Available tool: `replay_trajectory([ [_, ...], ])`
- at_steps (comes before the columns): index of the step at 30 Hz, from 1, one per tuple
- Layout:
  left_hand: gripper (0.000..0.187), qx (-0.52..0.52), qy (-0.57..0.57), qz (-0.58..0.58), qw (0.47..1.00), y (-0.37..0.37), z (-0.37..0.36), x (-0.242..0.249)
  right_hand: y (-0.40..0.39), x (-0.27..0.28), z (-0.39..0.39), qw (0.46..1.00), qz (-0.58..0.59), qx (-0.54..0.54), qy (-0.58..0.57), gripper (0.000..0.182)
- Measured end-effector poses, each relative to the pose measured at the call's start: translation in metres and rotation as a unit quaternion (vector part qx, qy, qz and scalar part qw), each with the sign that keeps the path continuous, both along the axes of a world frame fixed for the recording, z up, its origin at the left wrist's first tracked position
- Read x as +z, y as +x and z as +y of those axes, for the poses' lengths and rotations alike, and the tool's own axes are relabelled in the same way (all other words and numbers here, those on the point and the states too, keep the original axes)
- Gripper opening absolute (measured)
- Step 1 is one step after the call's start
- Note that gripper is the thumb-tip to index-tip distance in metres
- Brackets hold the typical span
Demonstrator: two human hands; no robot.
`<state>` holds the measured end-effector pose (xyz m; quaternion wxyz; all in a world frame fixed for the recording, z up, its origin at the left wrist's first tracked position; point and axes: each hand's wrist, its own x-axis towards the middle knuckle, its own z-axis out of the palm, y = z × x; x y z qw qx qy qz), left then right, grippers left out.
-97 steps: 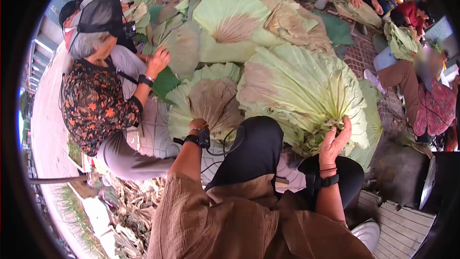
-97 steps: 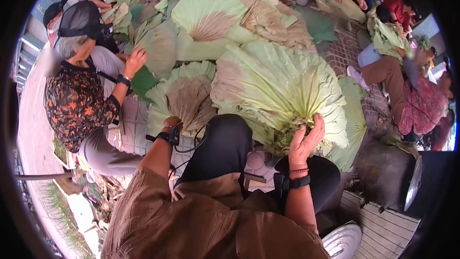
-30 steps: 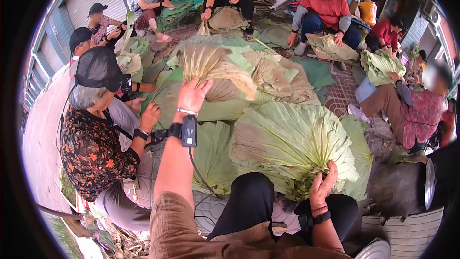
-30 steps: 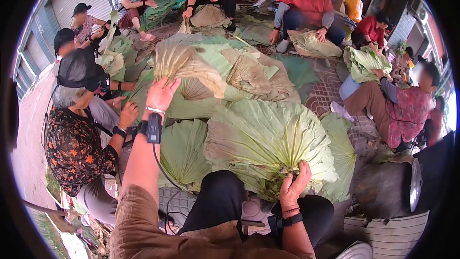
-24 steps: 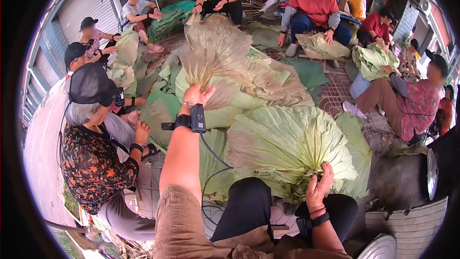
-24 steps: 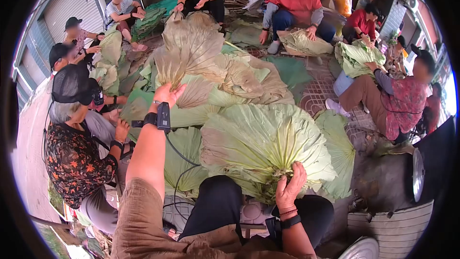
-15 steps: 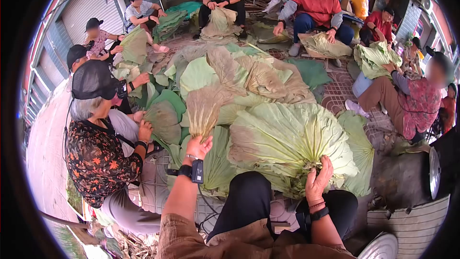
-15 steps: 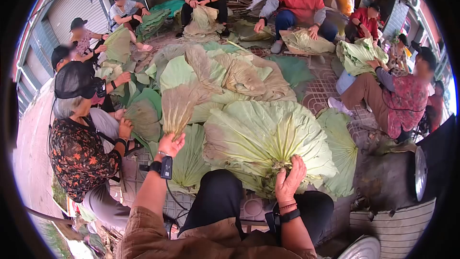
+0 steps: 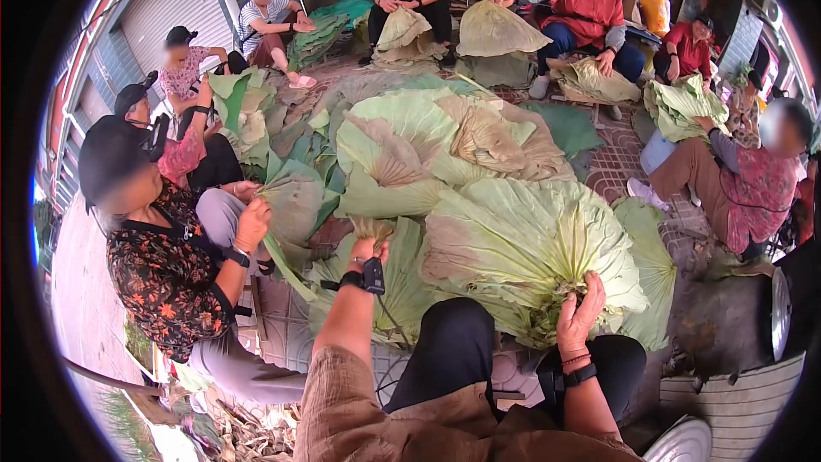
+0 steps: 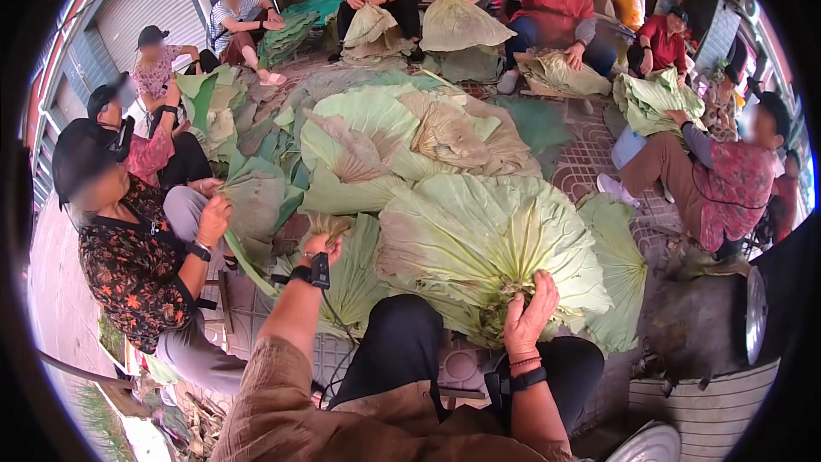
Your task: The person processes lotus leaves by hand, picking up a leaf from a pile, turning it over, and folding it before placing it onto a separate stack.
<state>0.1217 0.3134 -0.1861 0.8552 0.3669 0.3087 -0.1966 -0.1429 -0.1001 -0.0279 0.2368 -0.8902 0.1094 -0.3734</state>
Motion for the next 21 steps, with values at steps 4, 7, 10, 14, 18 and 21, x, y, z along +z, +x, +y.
replay_trajectory([
  [4,0.026,0.054,-0.007,-0.144,0.988,0.047,-0.073,0.116,0.000,0.000,0.000,1.000,0.000,0.005,0.001,0.046],
  [7,0.026,0.075,-0.025,-0.164,0.983,0.057,-0.076,0.136,0.000,-0.004,-0.002,1.000,0.001,0.006,0.002,0.047],
  [10,0.026,0.055,0.006,-0.176,0.983,0.028,-0.053,0.123,0.001,-0.004,-0.002,1.000,-0.003,0.004,0.003,0.047],
  [14,0.027,0.018,0.094,-0.070,0.993,-0.029,-0.022,0.069,0.001,-0.005,-0.002,1.000,-0.005,0.000,-0.005,0.046],
  [18,0.027,0.008,0.096,-0.032,0.995,-0.049,-0.019,0.048,0.000,-0.002,-0.001,1.000,-0.011,0.000,-0.007,0.046],
  [21,0.026,0.023,0.076,-0.079,0.994,-0.030,-0.051,0.085,0.000,-0.007,-0.003,1.000,-0.014,0.001,-0.011,0.046],
])
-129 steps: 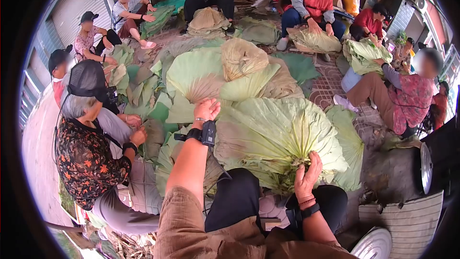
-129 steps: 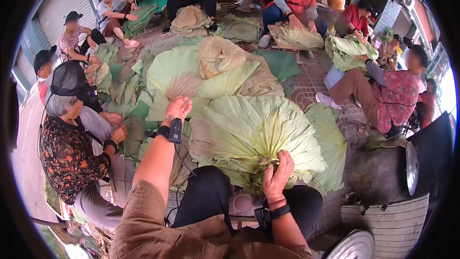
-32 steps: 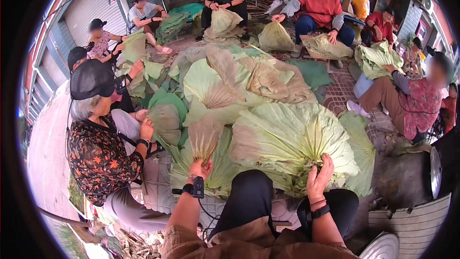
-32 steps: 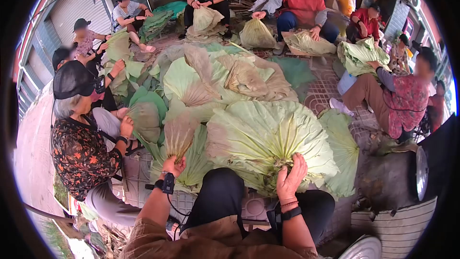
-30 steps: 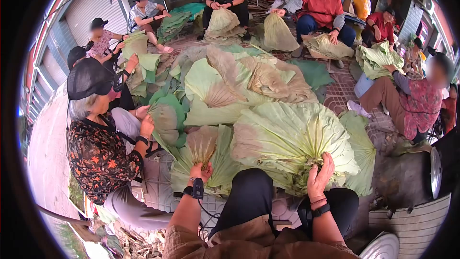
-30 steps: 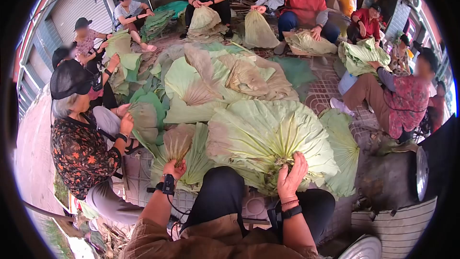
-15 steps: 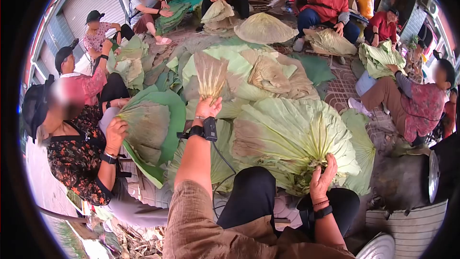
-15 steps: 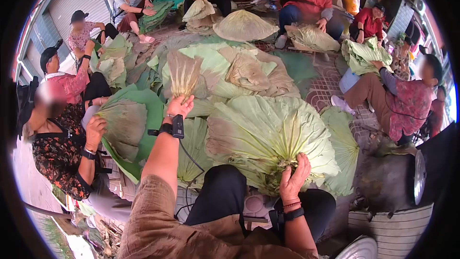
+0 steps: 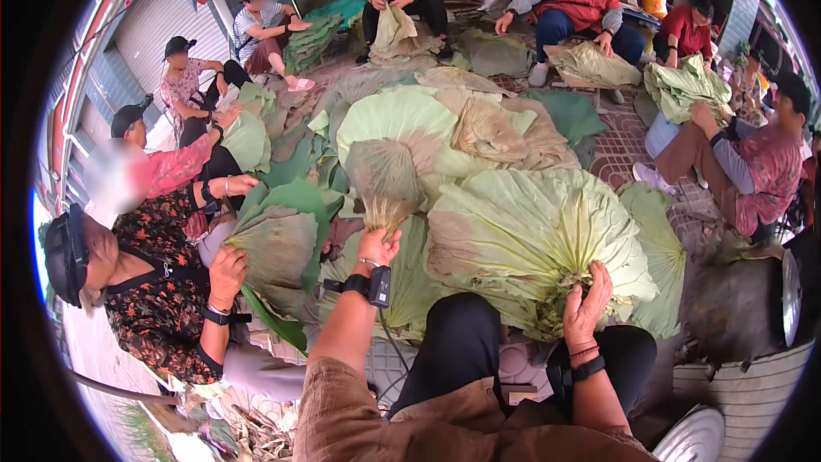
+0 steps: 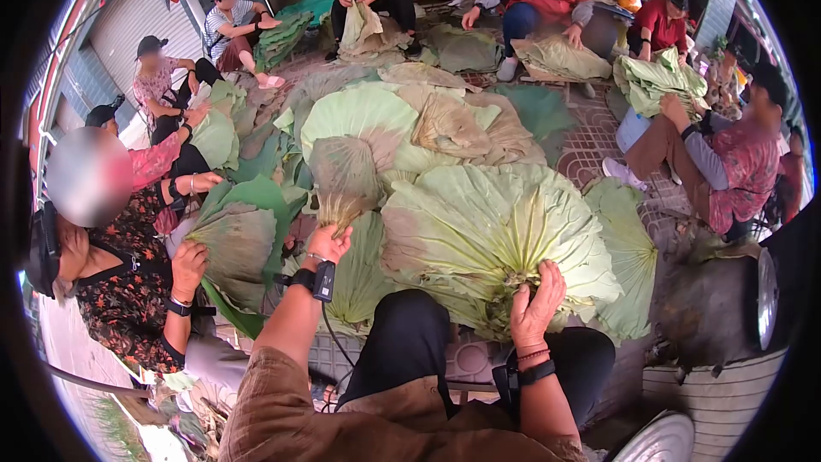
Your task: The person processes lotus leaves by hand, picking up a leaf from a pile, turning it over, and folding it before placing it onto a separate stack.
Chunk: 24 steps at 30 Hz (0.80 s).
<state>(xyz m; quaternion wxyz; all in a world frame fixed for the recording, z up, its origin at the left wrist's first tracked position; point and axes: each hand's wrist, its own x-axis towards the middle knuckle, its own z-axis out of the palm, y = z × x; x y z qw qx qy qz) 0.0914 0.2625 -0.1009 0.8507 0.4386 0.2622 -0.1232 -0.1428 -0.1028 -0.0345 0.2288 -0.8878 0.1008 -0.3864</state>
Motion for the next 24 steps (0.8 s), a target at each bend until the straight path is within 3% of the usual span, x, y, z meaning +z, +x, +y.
replay_trajectory([
  [5,0.029,-0.059,-0.123,-0.172,0.976,0.066,-0.037,0.088,0.000,0.003,0.001,1.000,0.004,-0.002,0.003,0.046],
  [8,0.041,-0.045,-0.078,-0.081,0.993,0.075,-0.037,0.111,0.000,0.003,0.002,1.000,0.001,-0.007,0.007,0.046],
  [9,0.041,-0.043,-0.077,-0.080,0.993,0.074,-0.029,0.098,0.000,0.004,0.003,1.000,0.002,-0.005,0.009,0.046],
  [13,0.043,-0.124,0.162,0.029,0.978,0.043,0.017,-0.005,0.001,0.003,0.001,1.000,0.009,-0.001,0.004,0.045],
  [17,0.032,-0.088,0.203,0.135,0.966,-0.045,0.065,-0.075,0.002,-0.003,0.000,1.000,-0.002,-0.003,-0.010,0.046],
  [19,0.022,-0.049,0.158,0.167,0.972,-0.093,0.107,-0.141,0.001,-0.003,0.003,1.000,0.013,-0.010,0.003,0.046],
  [20,0.036,-0.310,0.452,0.007,0.836,-0.116,0.148,-0.204,0.004,-0.002,0.004,1.000,0.012,-0.003,0.004,0.046],
  [21,0.036,-0.307,0.444,0.035,0.841,-0.152,0.154,-0.203,0.001,-0.001,0.005,1.000,0.012,0.002,0.004,0.046],
  [23,0.025,-0.494,0.661,0.027,0.563,-0.181,0.149,-0.170,0.001,-0.002,0.006,1.000,0.009,0.005,0.024,0.047],
  [24,0.017,-0.527,0.649,0.067,0.545,-0.187,0.153,-0.180,0.001,-0.003,0.005,0.999,0.008,0.010,0.030,0.047],
])
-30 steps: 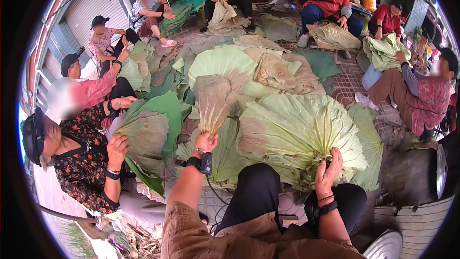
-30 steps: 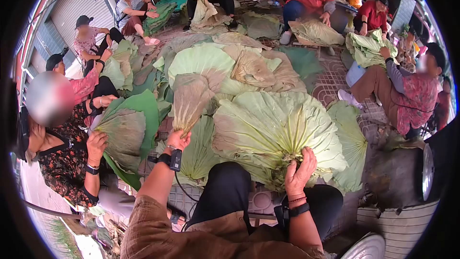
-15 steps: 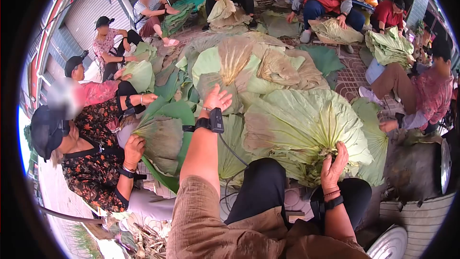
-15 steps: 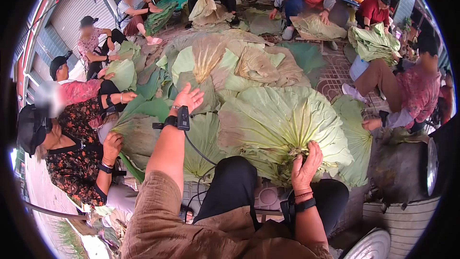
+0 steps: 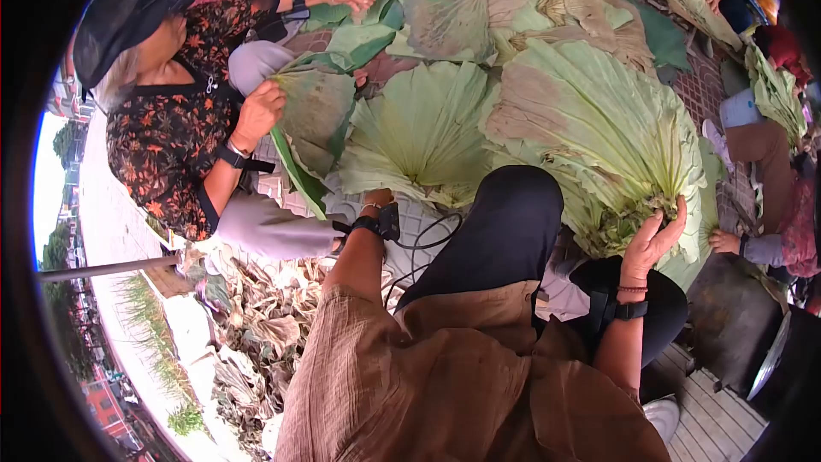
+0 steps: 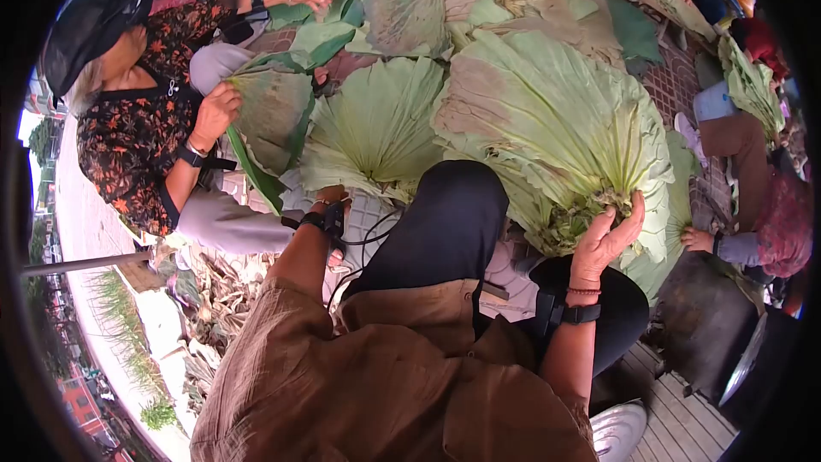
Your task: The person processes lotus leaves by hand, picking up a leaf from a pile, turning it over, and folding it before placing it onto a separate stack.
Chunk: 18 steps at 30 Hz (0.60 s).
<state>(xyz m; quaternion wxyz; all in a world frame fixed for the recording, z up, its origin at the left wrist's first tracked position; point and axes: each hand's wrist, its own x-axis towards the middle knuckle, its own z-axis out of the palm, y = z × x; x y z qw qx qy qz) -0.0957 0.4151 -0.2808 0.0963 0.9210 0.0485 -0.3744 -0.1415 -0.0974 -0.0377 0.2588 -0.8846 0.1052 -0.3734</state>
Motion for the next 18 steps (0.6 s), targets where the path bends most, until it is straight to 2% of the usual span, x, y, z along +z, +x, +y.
replay_trajectory([
  [1,0.017,0.009,-0.004,0.006,1.000,-0.011,0.001,-0.009,0.000,0.000,0.001,1.000,-0.004,0.005,0.007,0.048],
  [3,0.019,0.003,0.037,-0.060,0.998,-0.036,-0.002,-0.024,0.002,-0.001,0.003,1.000,-0.001,0.011,0.020,0.048],
  [5,0.020,0.025,0.001,-0.029,0.999,-0.040,-0.002,-0.055,0.002,-0.001,0.005,0.999,-0.003,0.013,0.036,0.049],
  [7,0.024,0.051,-0.068,-0.108,0.991,-0.037,-0.017,-0.059,0.004,-0.001,0.007,0.997,-0.019,0.016,0.071,0.050],
  [8,0.035,0.027,-0.081,-0.102,0.991,-0.030,-0.018,-0.056,0.004,0.003,0.011,0.997,-0.012,0.012,0.070,0.051],
  [9,0.035,0.033,-0.084,-0.100,0.991,-0.026,-0.024,-0.060,0.004,0.004,0.012,0.998,-0.009,0.017,0.066,0.051],
  [11,0.031,0.056,-0.035,-0.225,0.972,-0.015,-0.032,-0.067,0.004,0.003,0.012,0.995,-0.012,0.026,0.096,0.051],
  [12,0.031,0.062,-0.036,-0.223,0.972,-0.014,-0.030,-0.075,0.003,0.005,0.010,0.998,0.003,0.015,0.068,0.051],
  [14,0.034,0.162,-0.081,-0.275,0.944,-0.002,-0.033,-0.101,0.003,0.004,0.009,0.998,0.007,0.016,0.064,0.051],
  [17,0.041,0.128,-0.079,-0.214,0.965,0.016,-0.039,-0.079,0.003,0.001,0.007,0.998,0.010,0.015,0.058,0.052],
  [18,0.041,0.130,-0.080,-0.215,0.965,0.020,-0.036,-0.092,0.003,0.000,0.008,0.998,0.005,0.018,0.060,0.052],
])
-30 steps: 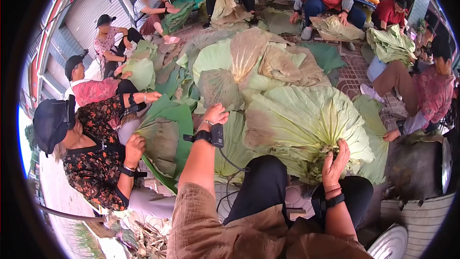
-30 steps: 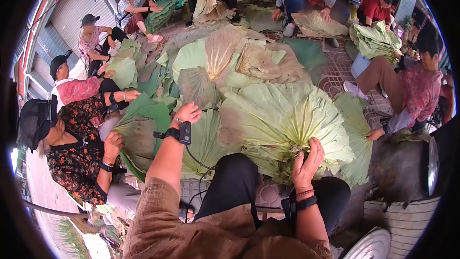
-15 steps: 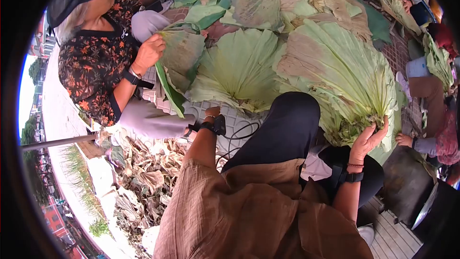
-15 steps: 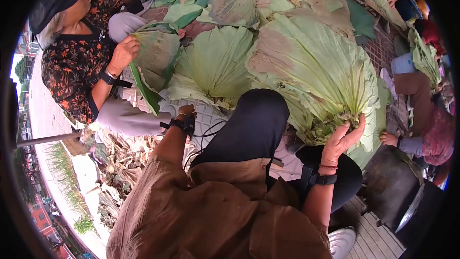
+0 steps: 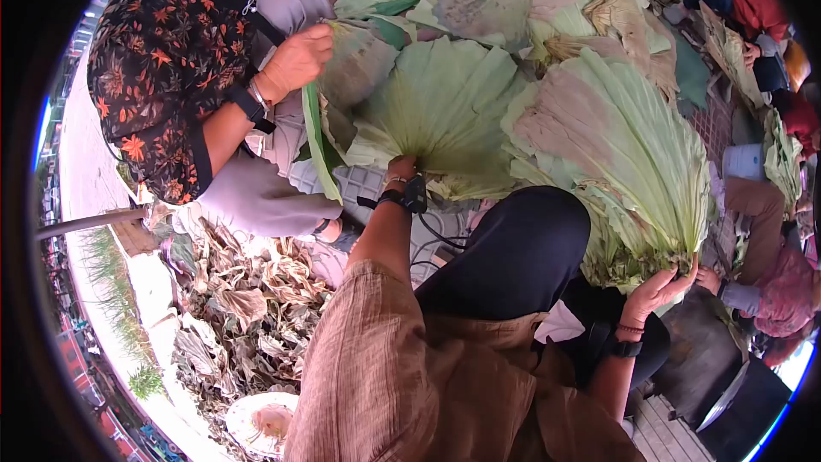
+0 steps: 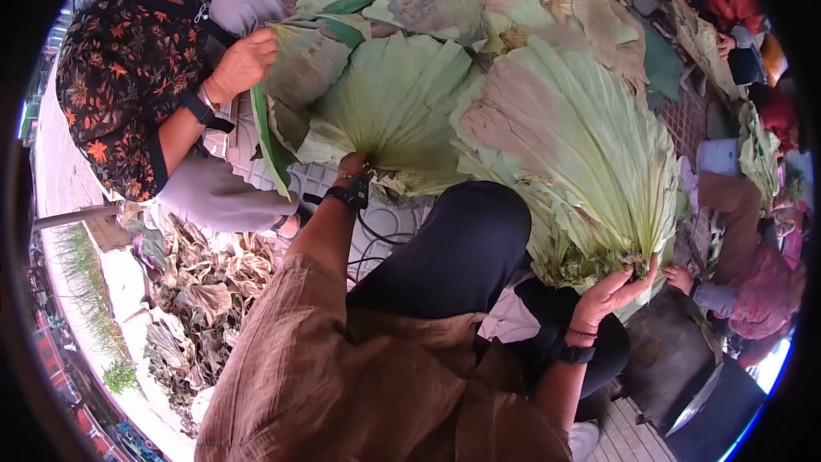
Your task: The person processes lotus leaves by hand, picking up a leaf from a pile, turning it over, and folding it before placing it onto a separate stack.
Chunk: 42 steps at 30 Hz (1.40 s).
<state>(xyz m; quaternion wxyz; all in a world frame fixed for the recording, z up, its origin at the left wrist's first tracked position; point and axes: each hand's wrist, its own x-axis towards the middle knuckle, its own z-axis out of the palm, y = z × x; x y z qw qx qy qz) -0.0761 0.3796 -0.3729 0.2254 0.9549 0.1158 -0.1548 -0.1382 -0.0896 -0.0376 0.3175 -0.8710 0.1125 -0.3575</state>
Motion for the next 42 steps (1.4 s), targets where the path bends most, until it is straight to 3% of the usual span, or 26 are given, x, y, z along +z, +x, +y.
replay_trajectory([
  [2,0.043,0.038,-0.120,0.003,0.992,0.001,0.010,-0.035,-0.001,0.002,0.000,1.000,0.005,-0.006,-0.024,0.053],
  [3,0.043,0.040,-0.121,0.001,0.992,0.006,0.008,-0.032,-0.001,0.003,0.002,1.000,0.003,-0.004,-0.025,0.053],
  [4,0.041,0.269,-0.384,0.012,0.883,0.013,0.001,-0.020,-0.001,0.003,0.004,1.000,0.002,-0.005,-0.017,0.053],
  [5,0.040,0.461,-0.597,0.023,0.656,0.019,-0.005,-0.008,-0.001,0.004,0.006,1.000,0.001,-0.007,-0.010,0.053],
  [6,0.040,0.460,-0.598,0.022,0.656,0.023,-0.011,0.016,-0.002,0.004,0.006,1.000,-0.001,-0.006,-0.010,0.053],
  [8,0.037,0.536,-0.683,0.025,0.497,0.027,-0.022,0.070,-0.001,0.006,0.008,1.000,-0.005,-0.012,0.001,0.052],
  [9,0.037,0.532,-0.686,0.022,0.496,0.030,-0.024,0.076,-0.001,0.006,0.008,1.000,-0.010,-0.011,0.000,0.052],
  [11,0.038,0.462,-0.795,-0.024,0.393,0.033,-0.028,0.089,-0.003,0.007,0.009,1.000,-0.008,-0.004,0.025,0.052],
  [14,0.039,0.487,-0.799,-0.007,0.352,0.039,-0.029,0.111,-0.005,0.010,0.012,0.999,-0.028,0.009,0.020,0.052],
  [18,0.037,0.466,-0.815,0.018,0.344,0.045,-0.031,0.150,-0.005,0.013,0.012,0.999,-0.032,0.000,-0.018,0.052],
  [20,0.037,0.452,-0.790,0.039,0.412,0.047,-0.034,0.171,-0.006,0.010,0.008,0.999,-0.022,-0.008,-0.041,0.052],
  [21,0.037,0.448,-0.792,0.038,0.414,0.050,-0.033,0.175,-0.007,0.009,0.007,0.999,-0.027,-0.010,-0.039,0.052],
  [23,0.031,0.354,-0.763,0.012,0.541,0.051,-0.026,0.190,-0.010,0.012,0.008,0.998,-0.020,-0.011,-0.055,0.053],
  [27,0.026,0.401,-0.713,-0.049,0.573,0.055,-0.044,0.245,-0.009,0.010,0.004,0.998,-0.013,-0.016,-0.060,0.051],
  [30,0.021,0.339,-0.666,-0.095,0.658,0.047,-0.052,0.306,-0.009,0.008,0.000,0.998,-0.009,-0.019,-0.054,0.050],
  [34,0.014,0.265,-0.628,-0.181,0.709,0.047,-0.066,0.359,-0.006,0.005,-0.005,0.997,-0.005,-0.025,-0.066,0.049],
  [39,0.022,0.159,-0.684,-0.245,0.668,0.070,-0.092,0.416,-0.004,-0.003,-0.014,0.996,0.010,-0.026,-0.085,0.047],
  [42,0.022,0.122,-0.735,-0.284,0.604,0.101,-0.117,0.450,-0.001,-0.004,-0.016,0.995,0.012,-0.035,-0.096,0.046],
])
